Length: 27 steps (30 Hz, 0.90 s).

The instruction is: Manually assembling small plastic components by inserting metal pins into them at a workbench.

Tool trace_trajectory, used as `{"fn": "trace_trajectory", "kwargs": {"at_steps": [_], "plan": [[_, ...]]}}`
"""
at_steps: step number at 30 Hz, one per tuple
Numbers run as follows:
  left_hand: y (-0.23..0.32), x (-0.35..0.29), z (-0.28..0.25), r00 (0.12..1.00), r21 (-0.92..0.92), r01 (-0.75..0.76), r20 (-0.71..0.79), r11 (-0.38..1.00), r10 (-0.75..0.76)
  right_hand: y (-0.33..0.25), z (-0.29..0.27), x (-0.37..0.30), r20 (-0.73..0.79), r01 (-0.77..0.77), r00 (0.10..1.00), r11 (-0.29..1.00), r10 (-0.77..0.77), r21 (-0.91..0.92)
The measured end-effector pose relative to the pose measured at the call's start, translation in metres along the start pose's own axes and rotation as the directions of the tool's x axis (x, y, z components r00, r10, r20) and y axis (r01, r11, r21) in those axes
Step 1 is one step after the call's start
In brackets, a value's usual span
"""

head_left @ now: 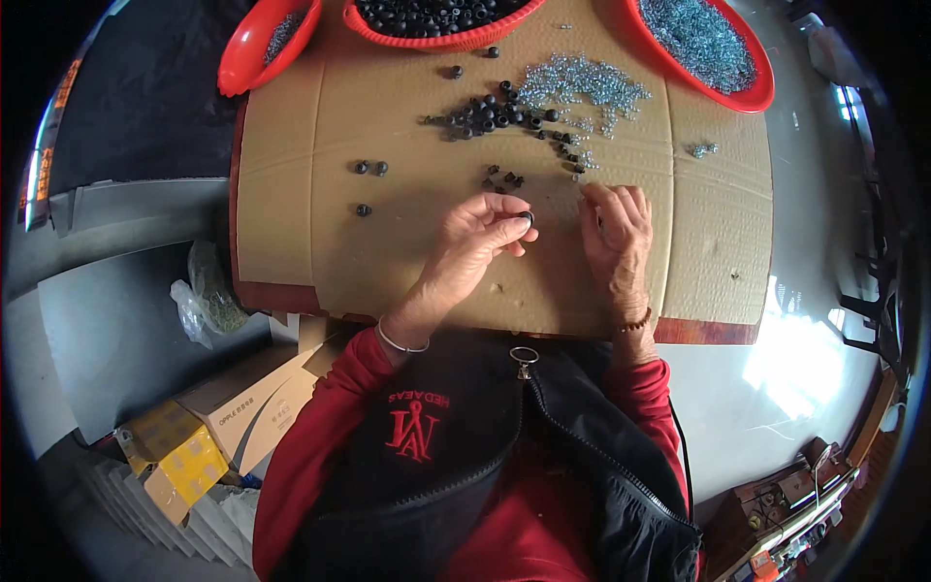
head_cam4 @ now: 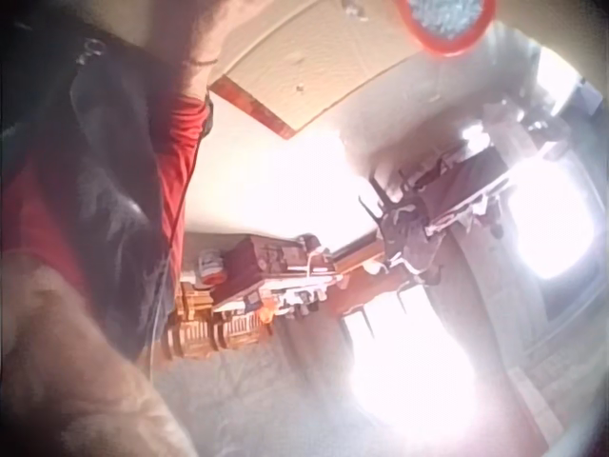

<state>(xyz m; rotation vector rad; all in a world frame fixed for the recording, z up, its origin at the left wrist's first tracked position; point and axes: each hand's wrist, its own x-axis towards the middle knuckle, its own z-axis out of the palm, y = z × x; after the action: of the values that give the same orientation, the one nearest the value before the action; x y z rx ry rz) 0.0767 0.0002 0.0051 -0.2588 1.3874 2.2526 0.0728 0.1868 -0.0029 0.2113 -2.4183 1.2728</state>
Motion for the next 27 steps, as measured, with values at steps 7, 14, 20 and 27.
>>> {"fn": "trace_trajectory", "kwargs": {"at_steps": [7, 14, 20, 27], "plan": [[0.005, -0.003, -0.002, 0.994, -0.288, 0.034, 0.11, 0.957, -0.002, -0.02, -0.008, -0.006, 0.217, -0.392, 0.914, 0.604, 0.343, 0.695], [0.019, -0.017, 0.008, 0.984, -0.339, 0.012, 0.173, 0.941, 0.049, -0.034, -0.002, -0.012, 0.342, -0.397, 0.896, 0.162, 0.283, 0.904], [0.026, -0.025, 0.015, 0.969, -0.258, -0.071, 0.212, 0.964, 0.128, -0.041, -0.005, -0.013, 0.34, -0.392, 0.902, 0.173, 0.265, 0.904], [0.026, -0.027, 0.016, 0.973, -0.252, -0.051, 0.206, 0.966, 0.105, -0.042, -0.011, -0.014, 0.364, -0.424, 0.89, 0.207, 0.273, 0.882]]}}
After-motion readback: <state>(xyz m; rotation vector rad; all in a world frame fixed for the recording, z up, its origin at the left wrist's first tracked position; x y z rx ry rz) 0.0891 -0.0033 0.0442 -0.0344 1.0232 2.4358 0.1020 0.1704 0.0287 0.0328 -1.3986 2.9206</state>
